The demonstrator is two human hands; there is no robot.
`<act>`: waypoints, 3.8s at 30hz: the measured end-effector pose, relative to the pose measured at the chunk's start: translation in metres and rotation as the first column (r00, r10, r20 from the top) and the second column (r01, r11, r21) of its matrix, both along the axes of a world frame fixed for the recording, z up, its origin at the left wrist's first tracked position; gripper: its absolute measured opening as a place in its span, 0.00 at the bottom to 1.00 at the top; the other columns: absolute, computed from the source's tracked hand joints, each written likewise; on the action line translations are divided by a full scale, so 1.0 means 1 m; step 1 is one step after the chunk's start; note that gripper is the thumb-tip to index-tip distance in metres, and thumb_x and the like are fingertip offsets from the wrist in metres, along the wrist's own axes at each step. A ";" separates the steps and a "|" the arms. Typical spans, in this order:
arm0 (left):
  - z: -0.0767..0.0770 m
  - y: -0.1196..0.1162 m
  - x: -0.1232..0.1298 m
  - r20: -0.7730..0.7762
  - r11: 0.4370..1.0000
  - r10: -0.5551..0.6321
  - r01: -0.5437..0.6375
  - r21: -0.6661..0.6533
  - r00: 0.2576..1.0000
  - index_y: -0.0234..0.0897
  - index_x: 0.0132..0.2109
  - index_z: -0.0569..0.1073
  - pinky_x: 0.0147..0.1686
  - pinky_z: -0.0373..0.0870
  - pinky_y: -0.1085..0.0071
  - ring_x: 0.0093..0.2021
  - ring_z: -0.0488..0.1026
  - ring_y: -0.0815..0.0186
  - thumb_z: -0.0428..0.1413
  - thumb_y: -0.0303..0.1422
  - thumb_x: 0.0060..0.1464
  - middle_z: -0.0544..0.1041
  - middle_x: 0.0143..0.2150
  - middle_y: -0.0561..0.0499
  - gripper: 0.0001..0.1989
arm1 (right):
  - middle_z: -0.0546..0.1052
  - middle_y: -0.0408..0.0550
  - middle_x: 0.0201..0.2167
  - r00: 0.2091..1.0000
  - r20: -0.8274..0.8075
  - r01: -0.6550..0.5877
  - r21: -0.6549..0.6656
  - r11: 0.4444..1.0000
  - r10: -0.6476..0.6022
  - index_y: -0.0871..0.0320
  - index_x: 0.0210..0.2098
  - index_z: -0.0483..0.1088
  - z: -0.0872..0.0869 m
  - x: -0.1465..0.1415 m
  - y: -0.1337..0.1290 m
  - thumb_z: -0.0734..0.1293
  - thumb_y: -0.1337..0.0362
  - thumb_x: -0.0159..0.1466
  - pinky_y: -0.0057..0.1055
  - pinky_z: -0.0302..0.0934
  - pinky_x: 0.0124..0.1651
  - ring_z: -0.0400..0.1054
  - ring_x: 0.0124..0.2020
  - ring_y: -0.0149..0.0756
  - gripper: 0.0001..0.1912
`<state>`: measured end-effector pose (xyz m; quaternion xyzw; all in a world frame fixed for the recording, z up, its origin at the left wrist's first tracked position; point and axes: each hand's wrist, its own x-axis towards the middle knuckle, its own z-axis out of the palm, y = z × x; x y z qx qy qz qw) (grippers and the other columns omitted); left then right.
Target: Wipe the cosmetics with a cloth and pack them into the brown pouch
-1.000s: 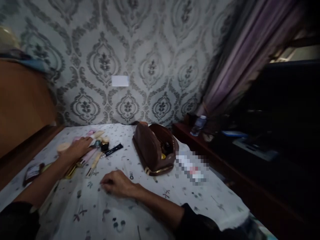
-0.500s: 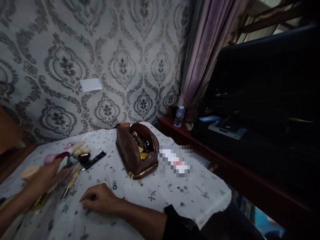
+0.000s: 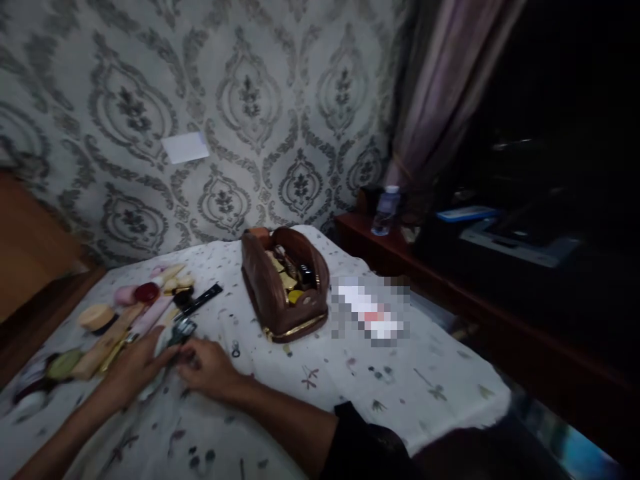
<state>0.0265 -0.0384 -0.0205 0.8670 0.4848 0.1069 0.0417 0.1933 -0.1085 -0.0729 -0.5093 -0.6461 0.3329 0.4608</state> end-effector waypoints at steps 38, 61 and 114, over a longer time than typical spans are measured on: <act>-0.040 -0.011 0.006 -0.116 0.919 0.216 -0.162 0.361 0.969 0.32 0.61 0.64 0.49 0.67 0.56 0.51 0.70 0.51 0.48 0.24 0.63 0.73 0.50 0.40 0.20 | 0.78 0.48 0.31 0.995 0.014 -0.095 0.014 0.995 0.095 0.58 0.35 0.75 0.006 0.004 -0.011 0.63 0.64 0.61 0.29 0.62 0.36 0.70 0.33 0.36 0.10; 0.022 0.055 -0.164 0.213 0.763 0.632 -0.646 -0.007 0.745 0.35 0.45 0.75 0.46 0.69 0.64 0.49 0.74 0.52 0.52 0.34 0.57 0.78 0.47 0.40 0.12 | 0.79 0.49 0.32 0.993 0.064 -0.095 -0.007 0.995 0.095 0.57 0.34 0.76 0.009 0.003 -0.010 0.63 0.59 0.61 0.33 0.65 0.38 0.72 0.34 0.40 0.11; -0.012 -0.074 -0.032 0.480 0.978 0.201 -0.203 -0.049 0.854 0.38 0.57 0.71 0.49 0.68 0.64 0.48 0.73 0.57 0.44 0.43 0.66 0.76 0.47 0.46 0.21 | 0.78 0.42 0.31 0.829 -0.540 -0.335 -0.269 0.903 0.147 0.57 0.37 0.69 0.004 -0.004 -0.010 0.75 0.58 0.49 0.30 0.69 0.34 0.73 0.28 0.32 0.19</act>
